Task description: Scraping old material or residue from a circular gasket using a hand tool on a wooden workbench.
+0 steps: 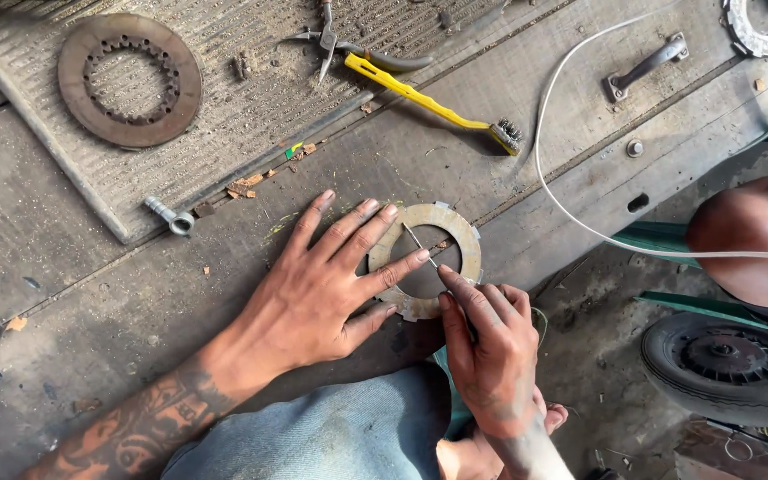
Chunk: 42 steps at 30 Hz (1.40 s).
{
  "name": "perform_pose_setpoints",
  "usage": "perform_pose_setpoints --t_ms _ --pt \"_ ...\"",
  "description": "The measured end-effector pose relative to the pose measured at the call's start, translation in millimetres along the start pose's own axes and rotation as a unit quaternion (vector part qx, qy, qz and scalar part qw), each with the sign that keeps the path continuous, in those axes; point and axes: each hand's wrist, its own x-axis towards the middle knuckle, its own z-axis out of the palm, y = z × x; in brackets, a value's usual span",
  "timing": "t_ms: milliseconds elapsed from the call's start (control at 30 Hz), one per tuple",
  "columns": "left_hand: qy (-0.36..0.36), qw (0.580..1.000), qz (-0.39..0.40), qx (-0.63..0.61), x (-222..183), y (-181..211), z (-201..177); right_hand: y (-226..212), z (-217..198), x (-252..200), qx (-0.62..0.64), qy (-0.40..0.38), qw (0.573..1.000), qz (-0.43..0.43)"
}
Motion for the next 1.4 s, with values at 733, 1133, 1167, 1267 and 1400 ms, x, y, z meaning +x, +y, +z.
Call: perform_pose_setpoints --t_ms 733,1133,1167,1267,1400 --pt "-0.010 1.000 -0.023 0.006 -3 8 1 -17 -5 -6 -0.013 -0.034 0.999 0.030" --pt "-0.011 0.999 -0.033 0.013 -5 10 3 -41 -21 13 -0.099 -0.293 0.895 0.323" --pt "-0.014 0.999 -0.034 0.010 -5 10 3 -39 -19 9 -0.122 -0.282 0.906 0.290" --pt "-0.019 0.999 -0.040 0.009 -6 11 3 -39 -15 5 -0.144 -0.278 0.913 0.263" --pt "0.019 0.998 -0.045 0.032 -9 14 5 -62 -21 24 -0.197 -0.351 0.842 0.359"
